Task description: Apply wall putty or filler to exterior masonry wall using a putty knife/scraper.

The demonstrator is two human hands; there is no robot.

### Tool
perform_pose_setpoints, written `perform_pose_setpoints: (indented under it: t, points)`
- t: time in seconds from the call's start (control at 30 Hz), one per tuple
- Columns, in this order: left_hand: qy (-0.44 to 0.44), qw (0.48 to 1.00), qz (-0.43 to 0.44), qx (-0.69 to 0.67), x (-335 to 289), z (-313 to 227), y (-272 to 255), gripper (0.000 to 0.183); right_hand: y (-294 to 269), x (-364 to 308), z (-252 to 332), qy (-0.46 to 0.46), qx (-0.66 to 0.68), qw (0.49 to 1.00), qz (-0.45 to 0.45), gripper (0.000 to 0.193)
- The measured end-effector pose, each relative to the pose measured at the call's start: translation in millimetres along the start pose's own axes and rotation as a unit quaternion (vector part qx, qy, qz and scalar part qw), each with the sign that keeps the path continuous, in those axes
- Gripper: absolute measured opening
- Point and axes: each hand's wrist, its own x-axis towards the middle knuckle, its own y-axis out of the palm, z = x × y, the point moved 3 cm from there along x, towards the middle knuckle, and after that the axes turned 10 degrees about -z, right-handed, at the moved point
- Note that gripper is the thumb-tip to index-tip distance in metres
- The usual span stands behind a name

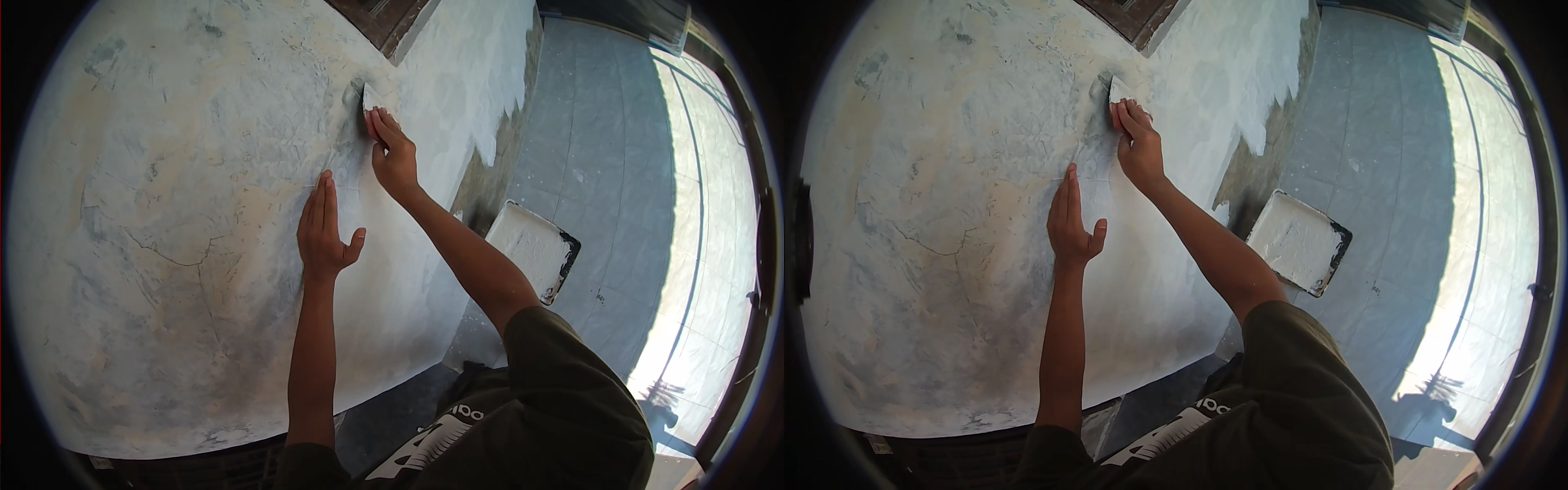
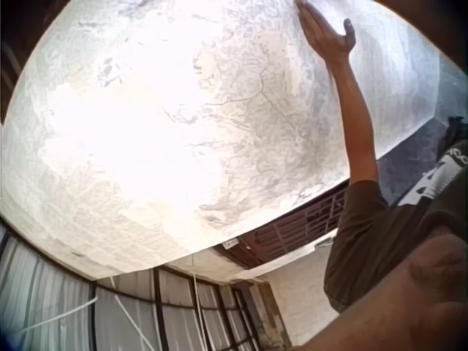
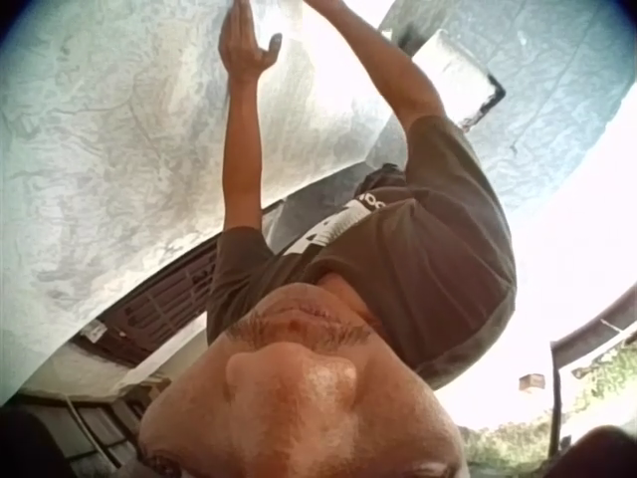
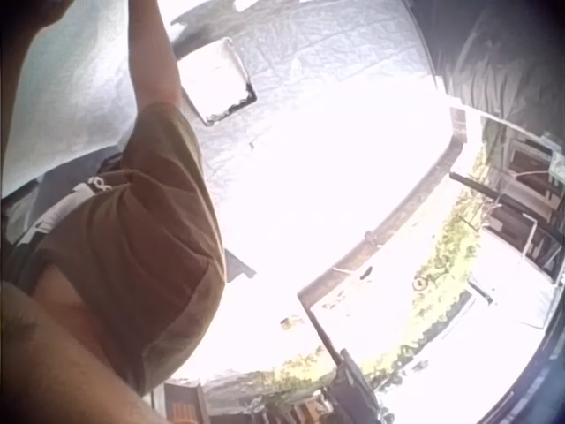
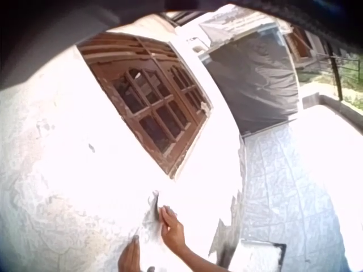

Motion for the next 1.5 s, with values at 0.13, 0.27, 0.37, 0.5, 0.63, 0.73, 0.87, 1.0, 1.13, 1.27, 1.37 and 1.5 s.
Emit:
perform_pose_setpoints:
  t: [0.13,0.27,0.37,0.5,0.63,0.73,0.87,1.0,1.13,1.27,1.37,1.5]
  points:
    - [-0.006,1.000,0.001,0.007,-5.9,4.9,-5.5,0.078,-15.1,-66.9,19.6,-0.039,-0.003,0.996,0.080,0.053]
    - [-0.003,1.000,0.000,0.015,-5.4,4.2,-7.7,0.078,-105.3,-149.5,4.8,0.161,-0.006,0.967,0.196,0.053]
    - [-0.005,1.000,0.002,0.019,-3.8,4.4,-5.6,0.078,-135.6,-160.7,-13.6,0.223,-0.040,0.960,0.162,0.050]
    - [-0.015,1.000,0.009,0.017,-7.9,5.5,-3.8,0.078,-129.2,-125.8,-13.6,0.313,-0.093,0.936,0.131,0.044]
    - [-0.006,1.000,0.005,0.020,-5.3,3.5,-3.1,0.078,-97.7,-61.7,-27.0,0.215,-0.041,0.976,-0.020,0.038]
    - [-0.012,1.000,0.012,0.026,-7.9,4.0,-7.4,0.077,-62.1,-8.1,-6.7,0.197,-0.048,0.977,-0.059,0.037]
    - [0.006,0.999,0.011,0.030,-1.1,-1.2,-1.1,0.076,-21.3,25.6,-9.9,0.149,-0.076,0.984,-0.063,0.040]
    - [0.002,1.000,0.004,0.015,-0.9,1.5,-3.2,0.077,10.1,-4.0,23.5,0.061,-0.071,0.994,-0.048,0.046]
    - [-0.001,1.000,-0.002,0.007,-0.1,1.1,-2.6,0.078,6.5,-48.9,47.3,0.001,-0.046,0.999,0.005,0.052]
    - [-0.001,1.000,0.000,0.016,-6.3,6.0,-7.9,0.079,-38.1,-96.3,47.3,0.119,0.038,0.985,0.117,0.043]
    - [-0.003,1.000,0.005,0.020,-5.8,3.9,-8.9,0.079,-64.0,-90.2,34.8,0.198,0.002,0.973,0.121,0.042]
    - [-0.006,0.999,0.019,0.026,-2.3,0.8,-4.1,0.079,-39.1,-8.6,19.5,0.035,-0.004,0.998,-0.046,0.043]
